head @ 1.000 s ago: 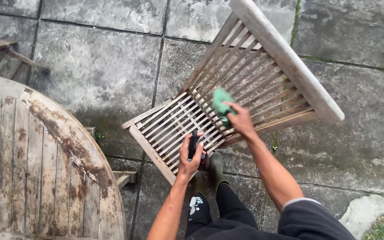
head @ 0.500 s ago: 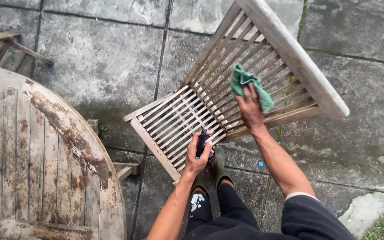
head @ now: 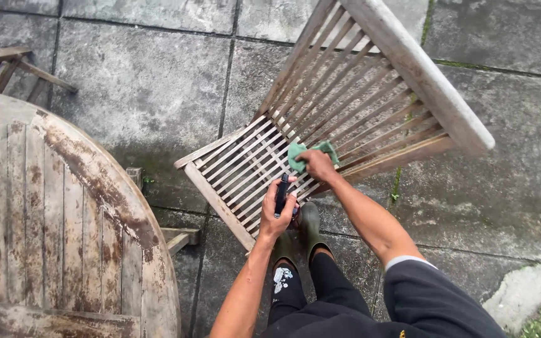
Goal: Spray a wooden chair with cleaner and wipe it down with a cloth.
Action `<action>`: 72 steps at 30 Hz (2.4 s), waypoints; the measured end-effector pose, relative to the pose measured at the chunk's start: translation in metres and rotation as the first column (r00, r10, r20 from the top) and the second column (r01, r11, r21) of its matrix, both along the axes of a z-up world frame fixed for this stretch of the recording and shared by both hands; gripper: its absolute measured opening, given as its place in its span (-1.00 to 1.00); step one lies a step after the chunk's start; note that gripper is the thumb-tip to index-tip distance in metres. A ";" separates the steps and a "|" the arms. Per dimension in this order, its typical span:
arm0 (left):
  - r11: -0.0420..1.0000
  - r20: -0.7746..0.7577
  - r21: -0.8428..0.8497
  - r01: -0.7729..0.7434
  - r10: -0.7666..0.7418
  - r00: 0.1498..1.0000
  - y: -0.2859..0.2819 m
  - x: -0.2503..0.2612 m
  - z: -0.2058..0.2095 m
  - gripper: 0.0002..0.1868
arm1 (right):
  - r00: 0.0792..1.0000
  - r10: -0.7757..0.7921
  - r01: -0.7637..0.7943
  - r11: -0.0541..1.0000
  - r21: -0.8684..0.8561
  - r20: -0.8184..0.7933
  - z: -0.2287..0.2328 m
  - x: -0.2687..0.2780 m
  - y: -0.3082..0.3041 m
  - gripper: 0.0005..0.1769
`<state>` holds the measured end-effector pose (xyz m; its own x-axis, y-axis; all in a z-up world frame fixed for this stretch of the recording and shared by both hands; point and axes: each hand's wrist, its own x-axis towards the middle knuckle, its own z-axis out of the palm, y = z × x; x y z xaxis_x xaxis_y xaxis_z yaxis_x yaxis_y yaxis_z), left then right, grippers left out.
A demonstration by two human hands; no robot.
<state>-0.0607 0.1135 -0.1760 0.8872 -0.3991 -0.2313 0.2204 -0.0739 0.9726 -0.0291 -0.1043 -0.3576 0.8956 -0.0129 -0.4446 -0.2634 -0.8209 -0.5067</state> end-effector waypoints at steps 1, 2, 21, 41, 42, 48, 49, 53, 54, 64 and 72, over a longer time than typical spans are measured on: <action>1.000 0.010 -0.001 0.007 -0.007 1.000 0.000 0.000 0.003 -0.66 | 0.979 -0.093 0.056 0.978 0.201 0.179 0.011 -0.004 -0.013 -0.47; 1.000 0.021 -0.001 0.014 -0.014 1.000 -0.001 0.001 0.006 -0.66 | 0.919 -0.212 0.067 0.915 0.397 0.333 0.023 -0.007 -0.027 -0.41; 0.992 0.006 0.016 0.128 -0.128 0.992 -0.017 -0.010 -0.001 -0.67 | 0.766 0.251 0.183 0.798 -0.575 0.592 -0.008 -0.089 -0.047 -0.60; 0.989 0.016 -0.026 0.143 -0.143 0.990 -0.018 0.002 0.023 -0.66 | 0.408 -0.162 0.462 0.885 -0.050 0.898 0.236 -0.109 -0.071 -0.40; 0.990 0.015 -0.028 0.141 -0.141 0.990 -0.017 -0.002 0.025 -0.66 | 0.410 -0.160 0.460 0.886 -0.053 0.898 0.235 -0.105 -0.077 -0.40; 0.991 -0.012 0.011 0.136 -0.136 0.991 -0.020 0.006 0.028 -0.68 | 0.592 0.126 0.630 0.543 -0.555 0.796 0.177 -0.047 -0.128 -0.47; 0.992 -0.001 -0.008 0.126 -0.126 0.992 -0.018 0.005 0.029 -0.68 | 0.607 0.139 0.579 0.597 -0.555 0.783 0.174 -0.038 -0.129 -0.54; 0.994 0.003 -0.061 0.092 -0.092 0.996 -0.018 0.005 0.028 -0.69 | 0.645 0.181 0.431 0.717 -0.548 0.743 0.203 0.025 -0.126 -0.60; 0.994 0.016 -0.069 0.082 -0.081 0.997 -0.020 0.010 0.028 -0.69 | 0.633 0.195 0.430 0.716 -0.550 0.749 0.210 0.047 -0.127 -0.60; 0.997 -0.086 -0.074 -0.006 -0.001 0.996 -0.016 0.033 0.015 -0.67 | 0.569 0.333 0.166 0.849 -0.502 0.752 0.133 0.190 -0.091 -0.60; 0.990 -0.049 -0.071 -0.126 0.123 0.991 0.000 0.053 -0.008 -0.68 | 0.757 0.376 -0.056 0.852 -0.521 0.534 -0.016 0.173 0.001 -0.45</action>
